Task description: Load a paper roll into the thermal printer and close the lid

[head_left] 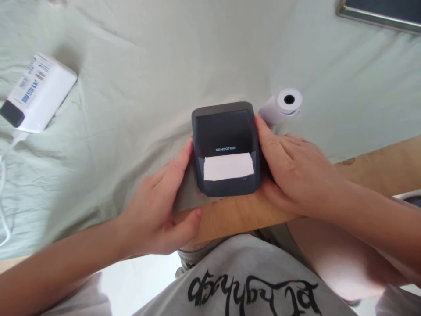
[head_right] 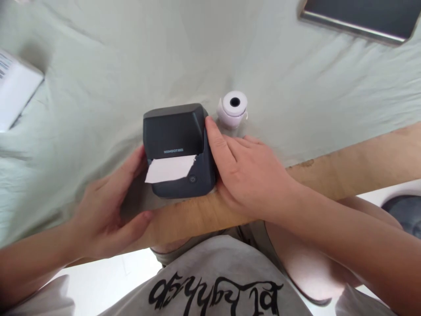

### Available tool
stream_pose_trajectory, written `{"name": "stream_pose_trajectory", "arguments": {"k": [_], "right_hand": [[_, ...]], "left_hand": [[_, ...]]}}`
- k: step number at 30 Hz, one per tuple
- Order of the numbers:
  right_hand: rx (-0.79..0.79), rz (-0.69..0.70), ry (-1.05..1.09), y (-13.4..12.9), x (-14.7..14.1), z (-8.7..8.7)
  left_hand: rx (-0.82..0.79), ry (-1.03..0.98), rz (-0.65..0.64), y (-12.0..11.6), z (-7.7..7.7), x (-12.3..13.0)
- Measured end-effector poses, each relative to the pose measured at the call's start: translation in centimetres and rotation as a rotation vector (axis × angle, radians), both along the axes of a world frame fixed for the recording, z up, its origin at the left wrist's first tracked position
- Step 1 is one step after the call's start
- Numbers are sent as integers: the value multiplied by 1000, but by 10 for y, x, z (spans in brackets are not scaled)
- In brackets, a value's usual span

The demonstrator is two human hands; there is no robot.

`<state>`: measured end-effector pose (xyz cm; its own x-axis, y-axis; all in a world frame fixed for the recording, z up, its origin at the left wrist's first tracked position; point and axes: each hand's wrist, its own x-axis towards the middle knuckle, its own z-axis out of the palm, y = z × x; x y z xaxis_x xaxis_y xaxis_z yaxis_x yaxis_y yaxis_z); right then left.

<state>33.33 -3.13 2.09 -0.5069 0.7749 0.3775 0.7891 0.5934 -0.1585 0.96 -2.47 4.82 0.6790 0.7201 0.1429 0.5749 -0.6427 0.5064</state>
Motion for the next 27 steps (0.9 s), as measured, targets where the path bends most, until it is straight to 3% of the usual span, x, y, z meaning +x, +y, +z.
{"name": "stream_pose_trajectory", "arguments": {"k": [7,14,22,27], "right_hand": [[-35,142,-36,9,10,3],[-11,114,-41,7,11,1],[-204,-41,120,3,15,29],[-225,-30,187,12,9,37]], "left_hand": [[0,-48,-11,2,-8,0],[70,-50,16,0,-21,7],[119,18,65,0,-23,6],[169,97,52,-2,-23,6]]}}
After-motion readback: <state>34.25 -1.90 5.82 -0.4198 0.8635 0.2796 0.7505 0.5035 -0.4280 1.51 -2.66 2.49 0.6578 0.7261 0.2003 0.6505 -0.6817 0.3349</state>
